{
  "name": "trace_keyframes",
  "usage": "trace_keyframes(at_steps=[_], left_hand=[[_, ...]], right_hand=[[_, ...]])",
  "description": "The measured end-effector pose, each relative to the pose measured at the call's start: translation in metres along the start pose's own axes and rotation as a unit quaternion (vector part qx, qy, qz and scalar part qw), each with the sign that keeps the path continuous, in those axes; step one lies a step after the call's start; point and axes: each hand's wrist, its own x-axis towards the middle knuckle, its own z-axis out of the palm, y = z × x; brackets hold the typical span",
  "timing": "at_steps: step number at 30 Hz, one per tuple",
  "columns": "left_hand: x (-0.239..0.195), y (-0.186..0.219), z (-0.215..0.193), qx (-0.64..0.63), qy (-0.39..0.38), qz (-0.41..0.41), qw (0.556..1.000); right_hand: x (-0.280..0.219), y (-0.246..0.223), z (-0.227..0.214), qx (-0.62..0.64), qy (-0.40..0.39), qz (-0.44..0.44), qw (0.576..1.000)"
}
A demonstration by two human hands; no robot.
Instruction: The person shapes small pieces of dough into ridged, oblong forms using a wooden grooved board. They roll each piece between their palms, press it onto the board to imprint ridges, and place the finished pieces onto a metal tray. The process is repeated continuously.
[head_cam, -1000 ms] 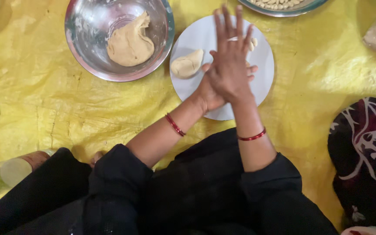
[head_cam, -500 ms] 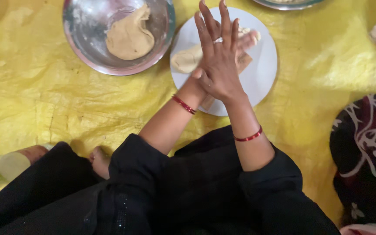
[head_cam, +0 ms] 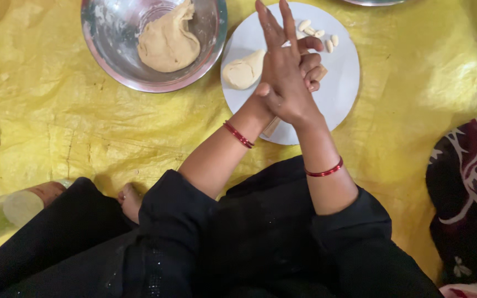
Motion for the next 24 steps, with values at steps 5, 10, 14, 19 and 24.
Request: trace_keyframes(at_steps=[5, 10, 14, 19, 24], left_hand=[[0.009, -0.002, 0.006, -0.008, 0.119, 0.03, 0.992], [0.01, 0.015, 0.026, -0.016, 0.113, -0.113, 0.987], [0.012, 0.032, 0.026, 0.085, 0.004, -0.052, 0.995], [0.037, 0.034, 0.009, 0.074, 0.146, 0.036, 0.986], [0.022, 0.029, 0.0, 0.527, 0.293, 0.092, 0.793]], right_hand=[[0.011, 0.004, -0.023, 0.319, -0.036, -0.013, 0.947], [0.018, 0.013, -0.087, 0.487, -0.068, -0.015, 0.871], [0.012, 0.019, -0.09, 0.259, -0.066, -0.021, 0.963], [0.01, 0.029, -0.069, 0.176, -0.018, 0.002, 0.984], [0.013, 0.055, -0.08, 0.205, 0.029, 0.101, 0.973]])
